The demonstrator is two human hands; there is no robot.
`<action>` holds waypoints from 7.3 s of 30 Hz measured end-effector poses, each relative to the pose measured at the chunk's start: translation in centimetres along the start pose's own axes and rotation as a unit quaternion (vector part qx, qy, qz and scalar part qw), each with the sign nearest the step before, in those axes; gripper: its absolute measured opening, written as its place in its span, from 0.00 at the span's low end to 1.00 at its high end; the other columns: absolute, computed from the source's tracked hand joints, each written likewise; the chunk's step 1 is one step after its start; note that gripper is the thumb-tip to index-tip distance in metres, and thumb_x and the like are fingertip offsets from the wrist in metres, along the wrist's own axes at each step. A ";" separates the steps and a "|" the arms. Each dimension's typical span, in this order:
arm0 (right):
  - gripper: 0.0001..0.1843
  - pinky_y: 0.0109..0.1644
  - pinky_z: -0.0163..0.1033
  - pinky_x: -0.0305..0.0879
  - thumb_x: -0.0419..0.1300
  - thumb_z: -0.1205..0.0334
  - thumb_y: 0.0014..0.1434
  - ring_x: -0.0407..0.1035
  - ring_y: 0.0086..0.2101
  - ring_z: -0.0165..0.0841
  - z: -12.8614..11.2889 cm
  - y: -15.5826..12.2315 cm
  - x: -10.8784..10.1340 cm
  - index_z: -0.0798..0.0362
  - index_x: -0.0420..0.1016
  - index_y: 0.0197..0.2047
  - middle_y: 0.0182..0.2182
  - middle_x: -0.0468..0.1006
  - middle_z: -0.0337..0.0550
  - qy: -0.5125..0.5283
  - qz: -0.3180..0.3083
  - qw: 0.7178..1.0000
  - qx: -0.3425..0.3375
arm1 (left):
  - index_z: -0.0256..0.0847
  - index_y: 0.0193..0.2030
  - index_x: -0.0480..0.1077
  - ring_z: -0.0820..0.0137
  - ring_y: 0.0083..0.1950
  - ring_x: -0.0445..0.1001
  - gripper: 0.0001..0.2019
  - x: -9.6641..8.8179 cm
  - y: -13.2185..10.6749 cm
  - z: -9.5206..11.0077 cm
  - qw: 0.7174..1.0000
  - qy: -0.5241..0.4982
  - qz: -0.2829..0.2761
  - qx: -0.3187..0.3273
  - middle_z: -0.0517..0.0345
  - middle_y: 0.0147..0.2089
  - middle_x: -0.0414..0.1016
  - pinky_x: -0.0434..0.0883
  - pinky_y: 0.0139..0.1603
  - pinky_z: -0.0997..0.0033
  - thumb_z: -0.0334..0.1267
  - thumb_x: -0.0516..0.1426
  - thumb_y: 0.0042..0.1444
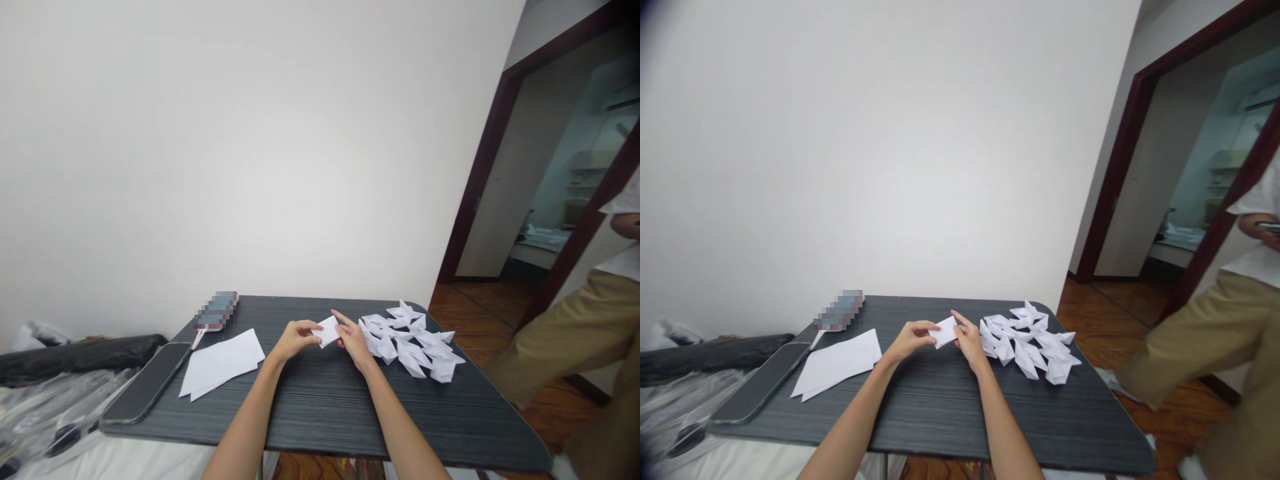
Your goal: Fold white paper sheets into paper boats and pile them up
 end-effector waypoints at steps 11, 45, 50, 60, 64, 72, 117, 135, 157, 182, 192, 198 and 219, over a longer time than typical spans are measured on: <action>0.13 0.41 0.37 0.61 0.62 0.58 0.39 0.63 0.41 0.35 -0.4 0.2 0.7 0.52 0.75 0.31 0.43 0.66 0.45 -0.064 -0.001 0.996 -0.061 | 0.33 0.25 0.73 0.71 0.25 0.67 0.14 -1.2 0.0 0.1 0.981 0.138 0.139 0.008 0.55 0.23 0.72 0.62 0.25 0.76 0.45 0.56 0.43; 0.25 0.26 0.33 0.61 0.62 0.58 0.39 0.67 0.25 0.31 -0.5 -0.1 0.7 0.51 0.57 0.40 0.26 0.72 0.38 0.026 0.026 0.999 0.007 | 0.32 0.49 0.64 0.74 0.24 0.67 0.23 -0.1 0.0 -0.6 0.996 0.015 0.088 -0.029 0.53 0.28 0.74 0.63 0.25 0.77 0.40 0.55 0.45; 0.28 0.26 0.35 0.62 0.62 0.58 0.39 0.68 0.23 0.32 -1.1 -0.6 1.0 0.51 0.55 0.43 0.22 0.72 0.36 0.033 0.008 0.999 0.028 | 0.31 0.48 0.65 0.76 0.22 0.65 0.22 0.1 0.1 -0.5 0.996 0.017 0.078 -0.028 0.54 0.25 0.73 0.62 0.24 0.78 0.39 0.55 0.45; 0.32 0.19 0.30 0.58 0.60 0.59 0.41 0.64 0.18 0.26 -1.1 -0.6 1.4 0.50 0.54 0.50 0.23 0.71 0.36 0.024 -0.021 0.999 0.012 | 0.32 0.50 0.63 0.76 0.19 0.65 0.25 0.4 0.1 -0.9 0.997 -0.008 0.061 -0.043 0.58 0.22 0.71 0.63 0.21 0.77 0.41 0.55 0.44; 0.36 0.20 0.30 0.59 0.61 0.63 0.39 0.63 0.19 0.25 -0.7 -0.4 1.5 0.48 0.53 0.52 0.26 0.70 0.36 0.054 -0.022 0.998 0.004 | 0.32 0.50 0.63 0.75 0.21 0.66 0.24 0.3 0.2 -0.9 0.997 -0.018 0.059 -0.042 0.56 0.22 0.71 0.65 0.22 0.76 0.40 0.55 0.45; 0.24 0.19 0.29 0.56 0.61 0.65 0.38 0.61 0.20 0.23 0.0 0.1 0.4 0.52 0.66 0.43 0.30 0.70 0.39 0.090 0.019 0.996 0.012 | 0.34 0.45 0.68 0.71 0.28 0.70 0.16 0.6 -0.1 0.1 0.990 0.141 0.005 0.020 0.52 0.32 0.73 0.67 0.34 0.69 0.32 0.46 0.51; 0.10 0.15 0.28 0.51 0.53 0.62 0.46 0.64 0.14 0.27 -0.5 -1.5 2.7 0.58 0.70 0.31 0.17 0.72 0.40 0.076 -0.154 0.983 0.068 | 0.27 0.31 0.67 0.72 0.15 0.69 0.11 0.8 -0.4 -1.6 0.970 -0.186 -0.040 -0.151 0.53 0.18 0.71 0.57 0.13 0.80 0.35 0.51 0.45; 0.04 0.19 0.30 0.53 0.52 0.65 0.44 0.64 0.16 0.27 -0.3 -1.9 2.9 0.55 0.65 0.25 0.17 0.71 0.38 0.033 -0.181 0.979 0.084 | 0.27 0.21 0.66 0.76 0.13 0.65 0.20 2.0 -1.1 -0.8 0.961 -0.174 -0.113 -0.184 0.52 0.16 0.69 0.54 0.11 0.80 0.46 0.50 0.49; 0.17 0.29 0.35 0.60 0.59 0.53 0.42 0.67 0.26 0.31 0.5 -0.4 1.2 0.58 0.73 0.31 0.25 0.75 0.43 -0.105 -0.086 0.991 0.008 | 0.35 0.22 0.62 0.80 0.12 0.61 0.16 0.9 -0.8 0.2 0.988 0.145 -0.034 -0.034 0.62 0.16 0.67 0.57 0.17 0.82 0.43 0.45 0.54; 0.16 0.21 0.33 0.56 0.55 0.52 0.46 0.63 0.19 0.28 0.0 -0.1 0.6 0.59 0.72 0.27 0.18 0.71 0.41 -0.080 0.001 0.997 -0.003 | 0.29 0.38 0.64 0.76 0.18 0.66 0.20 1.2 0.1 0.1 0.997 -0.062 0.001 -0.039 0.56 0.21 0.68 0.58 0.15 0.81 0.47 0.46 0.53; 0.16 0.18 0.28 0.53 0.59 0.53 0.42 0.60 0.21 0.24 0.4 -0.3 1.3 0.55 0.69 0.33 0.30 0.70 0.41 0.010 -0.018 1.000 0.020 | 0.27 0.34 0.68 0.69 0.26 0.71 0.16 0.0 0.2 -0.3 0.992 -0.089 0.082 -0.032 0.51 0.24 0.72 0.67 0.23 0.74 0.42 0.55 0.45; 0.18 0.23 0.31 0.57 0.59 0.51 0.40 0.63 0.24 0.29 0.3 -0.5 1.2 0.55 0.71 0.33 0.27 0.72 0.40 -0.048 0.002 0.999 0.016 | 0.28 0.31 0.69 0.65 0.28 0.73 0.16 -0.4 0.3 -1.3 0.988 -0.088 0.108 -0.066 0.50 0.25 0.74 0.67 0.23 0.74 0.43 0.57 0.42; 0.10 0.27 0.31 0.55 0.57 0.58 0.44 0.61 0.22 0.26 0.8 -0.5 2.6 0.53 0.62 0.30 0.21 0.67 0.34 -0.075 -0.081 0.994 0.003 | 0.34 0.28 0.65 0.74 0.30 0.66 0.09 0.1 0.5 -1.3 0.978 0.188 0.083 -0.016 0.58 0.27 0.68 0.63 0.30 0.76 0.39 0.50 0.49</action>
Point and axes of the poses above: each hand's wrist, its own y-axis towards the middle knuckle, its own x-axis out of the palm, z = x × y, the point moved 6 cm from there along y, towards the middle knuckle
